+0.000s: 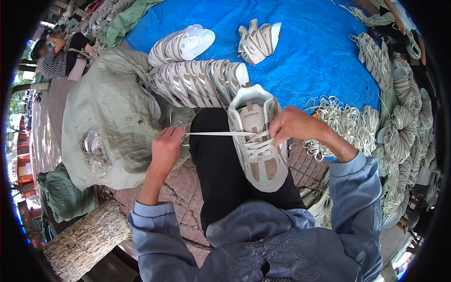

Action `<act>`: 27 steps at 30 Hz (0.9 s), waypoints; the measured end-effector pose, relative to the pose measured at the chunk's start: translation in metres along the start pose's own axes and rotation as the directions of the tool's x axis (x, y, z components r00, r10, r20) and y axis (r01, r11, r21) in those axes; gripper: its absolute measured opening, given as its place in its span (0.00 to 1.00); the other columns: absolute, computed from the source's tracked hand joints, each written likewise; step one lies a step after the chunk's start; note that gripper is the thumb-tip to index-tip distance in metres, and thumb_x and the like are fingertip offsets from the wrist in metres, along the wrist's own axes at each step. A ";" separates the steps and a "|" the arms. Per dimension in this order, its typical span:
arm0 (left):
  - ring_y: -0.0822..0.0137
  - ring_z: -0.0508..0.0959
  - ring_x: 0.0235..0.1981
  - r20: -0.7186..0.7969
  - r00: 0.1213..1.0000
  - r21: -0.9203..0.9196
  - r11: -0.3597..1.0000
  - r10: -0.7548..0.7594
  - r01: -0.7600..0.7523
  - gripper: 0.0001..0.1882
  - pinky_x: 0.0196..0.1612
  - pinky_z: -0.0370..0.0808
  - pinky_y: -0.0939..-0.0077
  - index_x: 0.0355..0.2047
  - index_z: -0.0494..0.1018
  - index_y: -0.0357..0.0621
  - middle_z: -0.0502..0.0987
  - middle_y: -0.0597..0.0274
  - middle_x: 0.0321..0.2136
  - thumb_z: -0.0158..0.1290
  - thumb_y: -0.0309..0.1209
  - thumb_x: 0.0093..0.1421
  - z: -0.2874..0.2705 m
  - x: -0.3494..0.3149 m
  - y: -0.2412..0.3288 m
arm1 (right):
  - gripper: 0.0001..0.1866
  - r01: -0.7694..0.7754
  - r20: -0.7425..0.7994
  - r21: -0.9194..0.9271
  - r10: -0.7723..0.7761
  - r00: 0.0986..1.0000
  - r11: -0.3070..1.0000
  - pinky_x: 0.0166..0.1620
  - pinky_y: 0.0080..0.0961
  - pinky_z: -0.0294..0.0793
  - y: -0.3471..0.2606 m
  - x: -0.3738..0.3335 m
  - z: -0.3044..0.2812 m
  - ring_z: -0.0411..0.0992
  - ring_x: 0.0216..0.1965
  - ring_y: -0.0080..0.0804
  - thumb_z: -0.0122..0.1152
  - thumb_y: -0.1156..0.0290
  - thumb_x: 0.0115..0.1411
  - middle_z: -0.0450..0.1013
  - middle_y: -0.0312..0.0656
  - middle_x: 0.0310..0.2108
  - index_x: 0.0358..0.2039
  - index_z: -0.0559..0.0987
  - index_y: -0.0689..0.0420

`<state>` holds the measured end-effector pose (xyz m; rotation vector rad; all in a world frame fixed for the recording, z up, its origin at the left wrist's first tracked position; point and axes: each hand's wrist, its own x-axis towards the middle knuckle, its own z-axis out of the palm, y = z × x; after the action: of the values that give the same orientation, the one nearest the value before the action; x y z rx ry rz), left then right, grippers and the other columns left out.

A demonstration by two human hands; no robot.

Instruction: The person laces a white sneaker by threading a white shoelace through the eyelets, pulling it tight, and tying a knot. They then pick up a second white sneaker and begin lacing it in the same manner.

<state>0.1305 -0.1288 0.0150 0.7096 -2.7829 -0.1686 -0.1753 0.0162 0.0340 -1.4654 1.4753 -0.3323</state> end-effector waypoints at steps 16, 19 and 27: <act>0.84 0.66 0.14 0.498 0.794 -0.862 -0.296 -0.348 0.411 0.06 0.18 0.61 0.93 0.27 0.69 0.37 0.70 0.66 0.16 0.49 0.28 0.53 -0.113 0.001 -0.039 | 0.34 -0.078 -0.254 0.768 0.415 0.874 0.635 0.17 0.12 0.61 0.104 -0.011 0.058 0.64 0.14 0.15 0.57 0.80 0.37 0.68 0.34 0.16 0.50 0.64 0.62; 0.75 0.67 0.13 0.307 0.820 -0.925 -0.354 -0.484 0.137 0.09 0.18 0.65 0.84 0.32 0.68 0.37 0.71 0.65 0.17 0.51 0.29 0.52 -0.113 0.008 -0.061 | 0.25 0.017 -0.230 0.850 0.341 0.911 0.527 0.14 0.11 0.60 0.115 0.015 0.064 0.64 0.13 0.16 0.56 0.78 0.40 0.70 0.38 0.19 0.44 0.70 0.63; 0.56 0.69 0.41 -0.049 0.998 -0.027 0.999 -0.036 0.035 0.20 0.42 0.67 0.66 0.37 0.68 0.42 0.68 0.55 0.39 0.57 0.29 0.41 -0.019 0.021 0.036 | 0.08 0.088 -0.337 0.858 0.425 0.840 0.507 0.12 0.13 0.58 0.132 0.000 0.056 0.64 0.10 0.19 0.52 0.76 0.45 0.70 0.38 0.14 0.26 0.76 0.64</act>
<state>0.1017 -0.1081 0.0439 0.7466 -2.7175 -0.1912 -0.2116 0.0707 -0.0929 -0.3807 1.4840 -1.2231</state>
